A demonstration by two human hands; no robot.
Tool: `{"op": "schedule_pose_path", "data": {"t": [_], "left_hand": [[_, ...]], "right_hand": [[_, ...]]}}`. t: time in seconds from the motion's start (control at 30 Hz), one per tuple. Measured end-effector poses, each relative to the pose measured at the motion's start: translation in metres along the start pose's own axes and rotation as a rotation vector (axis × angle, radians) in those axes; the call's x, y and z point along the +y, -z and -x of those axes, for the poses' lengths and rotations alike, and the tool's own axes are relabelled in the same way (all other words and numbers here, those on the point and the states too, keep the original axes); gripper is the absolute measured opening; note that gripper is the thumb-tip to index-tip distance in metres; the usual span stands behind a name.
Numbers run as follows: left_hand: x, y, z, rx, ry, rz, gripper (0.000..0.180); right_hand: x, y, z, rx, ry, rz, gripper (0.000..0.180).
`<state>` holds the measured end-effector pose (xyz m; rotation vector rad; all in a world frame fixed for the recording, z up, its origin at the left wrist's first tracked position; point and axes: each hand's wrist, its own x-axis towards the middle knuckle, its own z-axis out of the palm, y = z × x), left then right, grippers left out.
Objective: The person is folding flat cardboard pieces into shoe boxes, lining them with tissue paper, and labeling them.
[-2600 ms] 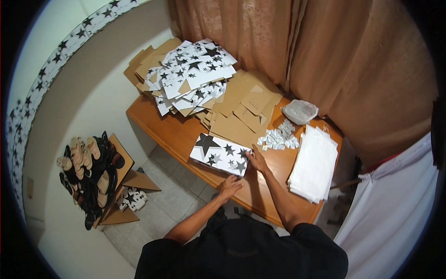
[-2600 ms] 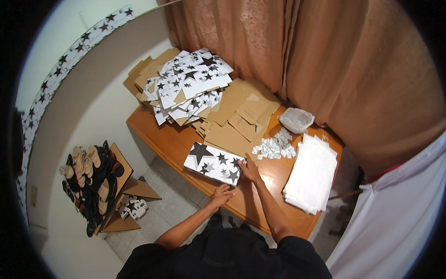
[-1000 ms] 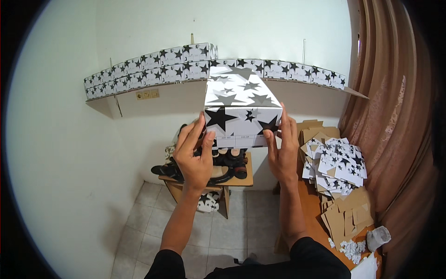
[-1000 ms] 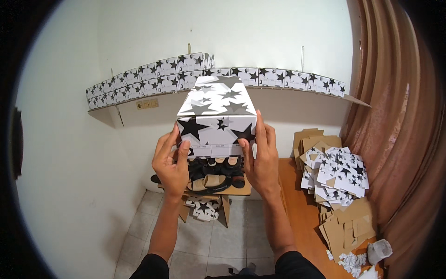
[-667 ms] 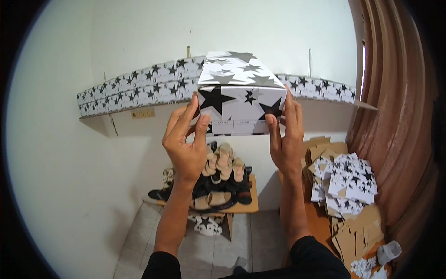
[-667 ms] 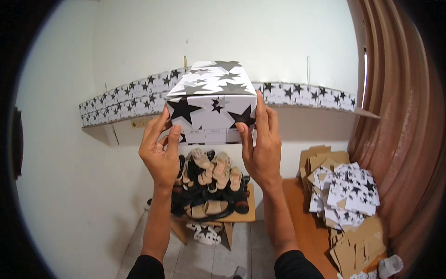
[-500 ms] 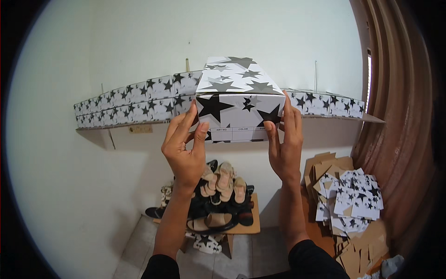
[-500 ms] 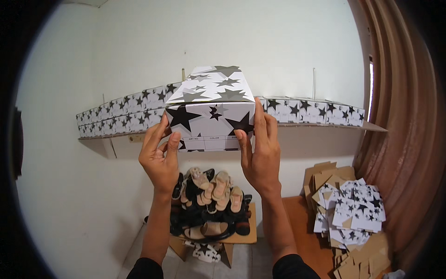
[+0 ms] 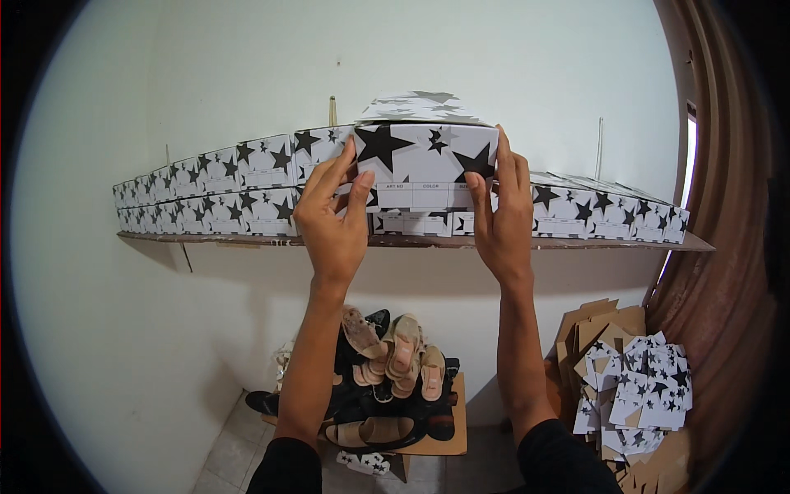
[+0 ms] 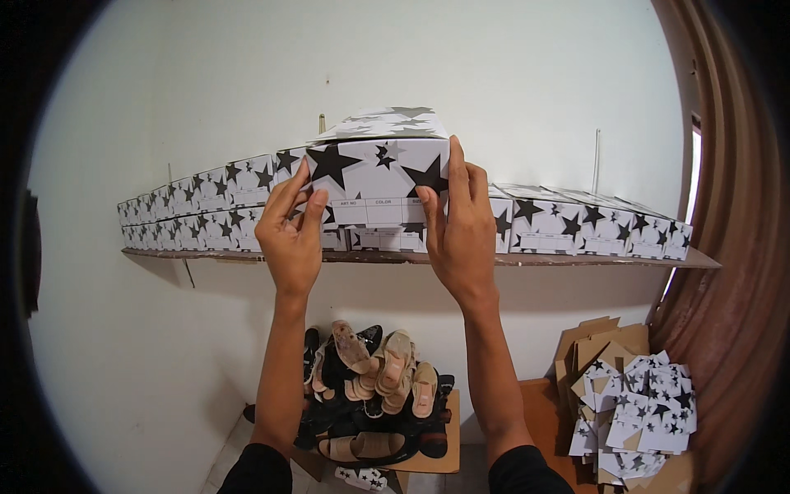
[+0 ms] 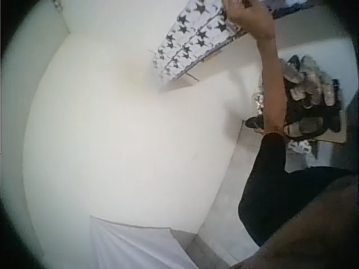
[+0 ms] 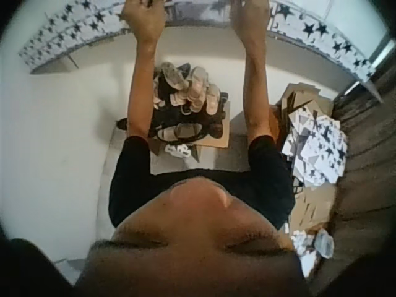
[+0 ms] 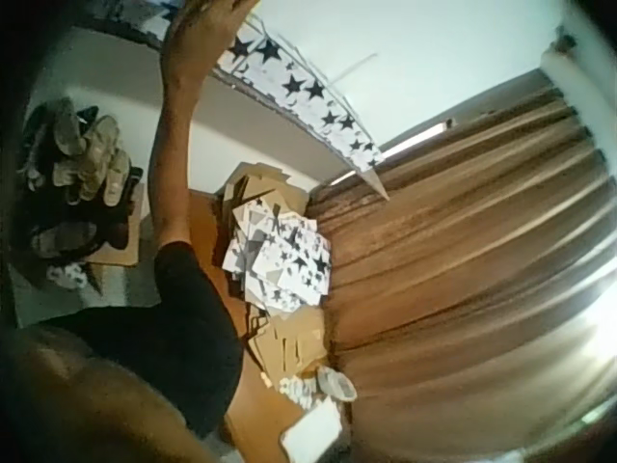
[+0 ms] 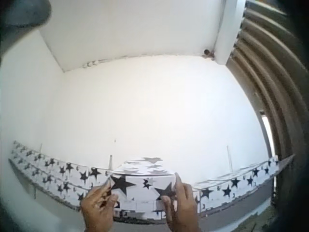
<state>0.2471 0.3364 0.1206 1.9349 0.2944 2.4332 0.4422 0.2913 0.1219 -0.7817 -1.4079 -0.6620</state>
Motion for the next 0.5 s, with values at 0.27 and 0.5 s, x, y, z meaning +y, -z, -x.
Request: {"op": "schedule_pose_path", "data": {"t": [0.27,0.5], "left_hand": [[-0.071,-0.012,-0.016,-0.076,0.11,0.024,0.042],[-0.093,-0.018,-0.017,-0.052,-0.05,-0.093,0.049]], "right_hand": [[0.04,-0.053,-0.005,-0.028,-0.032,0.125,0.057],[0.057,-0.072,0.004,0.141,0.096,0.167,0.064]]}}
